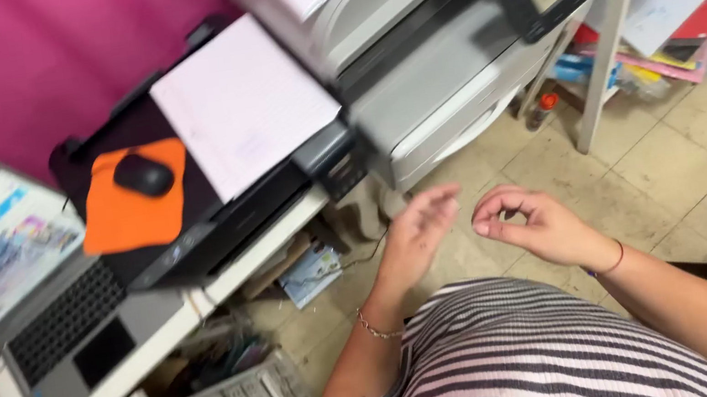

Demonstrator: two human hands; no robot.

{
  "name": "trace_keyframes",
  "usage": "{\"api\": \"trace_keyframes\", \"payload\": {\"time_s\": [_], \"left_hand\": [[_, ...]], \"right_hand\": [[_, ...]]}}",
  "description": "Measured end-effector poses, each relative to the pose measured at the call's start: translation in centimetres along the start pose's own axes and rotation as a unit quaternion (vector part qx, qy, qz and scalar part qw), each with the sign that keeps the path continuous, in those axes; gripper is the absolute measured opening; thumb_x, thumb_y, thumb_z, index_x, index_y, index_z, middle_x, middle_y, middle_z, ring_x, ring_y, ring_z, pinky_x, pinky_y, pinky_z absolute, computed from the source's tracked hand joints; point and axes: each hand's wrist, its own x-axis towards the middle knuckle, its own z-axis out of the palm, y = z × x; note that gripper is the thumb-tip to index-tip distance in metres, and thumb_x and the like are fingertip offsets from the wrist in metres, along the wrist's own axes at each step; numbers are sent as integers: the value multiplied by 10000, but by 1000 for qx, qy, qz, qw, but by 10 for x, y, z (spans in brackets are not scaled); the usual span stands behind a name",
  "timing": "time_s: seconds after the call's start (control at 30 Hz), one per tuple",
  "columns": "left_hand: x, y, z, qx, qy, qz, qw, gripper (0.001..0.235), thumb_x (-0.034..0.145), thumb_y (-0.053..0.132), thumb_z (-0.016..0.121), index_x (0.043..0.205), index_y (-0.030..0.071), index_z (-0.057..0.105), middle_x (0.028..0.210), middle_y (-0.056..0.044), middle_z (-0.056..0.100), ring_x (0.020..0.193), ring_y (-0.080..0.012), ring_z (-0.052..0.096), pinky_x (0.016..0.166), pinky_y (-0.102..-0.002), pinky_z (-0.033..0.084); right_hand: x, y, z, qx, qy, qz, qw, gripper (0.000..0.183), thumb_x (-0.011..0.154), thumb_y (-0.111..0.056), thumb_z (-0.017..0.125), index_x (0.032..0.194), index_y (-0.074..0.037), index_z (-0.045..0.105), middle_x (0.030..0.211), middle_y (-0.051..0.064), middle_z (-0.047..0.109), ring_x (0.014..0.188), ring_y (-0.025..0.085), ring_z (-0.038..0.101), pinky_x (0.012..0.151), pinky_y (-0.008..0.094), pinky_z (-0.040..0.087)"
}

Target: Scanning documents, stapling papers, and hanging small items on a display rack

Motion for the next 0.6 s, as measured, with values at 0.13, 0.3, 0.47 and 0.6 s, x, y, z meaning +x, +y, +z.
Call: {"api": "trace_keyframes", "payload": {"time_s": [0.13,0.3,0.47,0.6], "left_hand": [[35,-1,31,-18,-57,-11,998,572,841,312,850,1305,34,663,1204,-203,720,1191,-308,663,1082,-450,458],[87,14,26,27,105,46,993,194,853,199,865,1007,107,790,875,-25,771,849,-86,718,863,-278,569],[141,38,-2,-39,105,85,990,178,948,172,742,1056,35,781,928,-146,792,842,-176,746,841,-341,606],[173,52,-8,-194,34,37,980,430,1093,293,477,1228,-74,657,1146,-288,736,1022,-337,745,929,-439,587]], "right_hand": [[8,-5,-33,-24,13,-17,999,104,820,-150,837,899,-87,813,925,41,774,832,152,676,764,292,494],[51,-4,-61,-35,29,-30,999,69,823,-142,829,868,-90,817,894,42,780,808,158,688,765,309,500],[116,-23,-95,-42,44,-86,994,86,822,-115,815,886,-58,814,895,86,798,796,203,731,790,361,549],[161,-40,-115,-26,91,-104,990,190,780,-73,846,964,-45,804,896,79,796,802,178,732,808,338,557]]}}
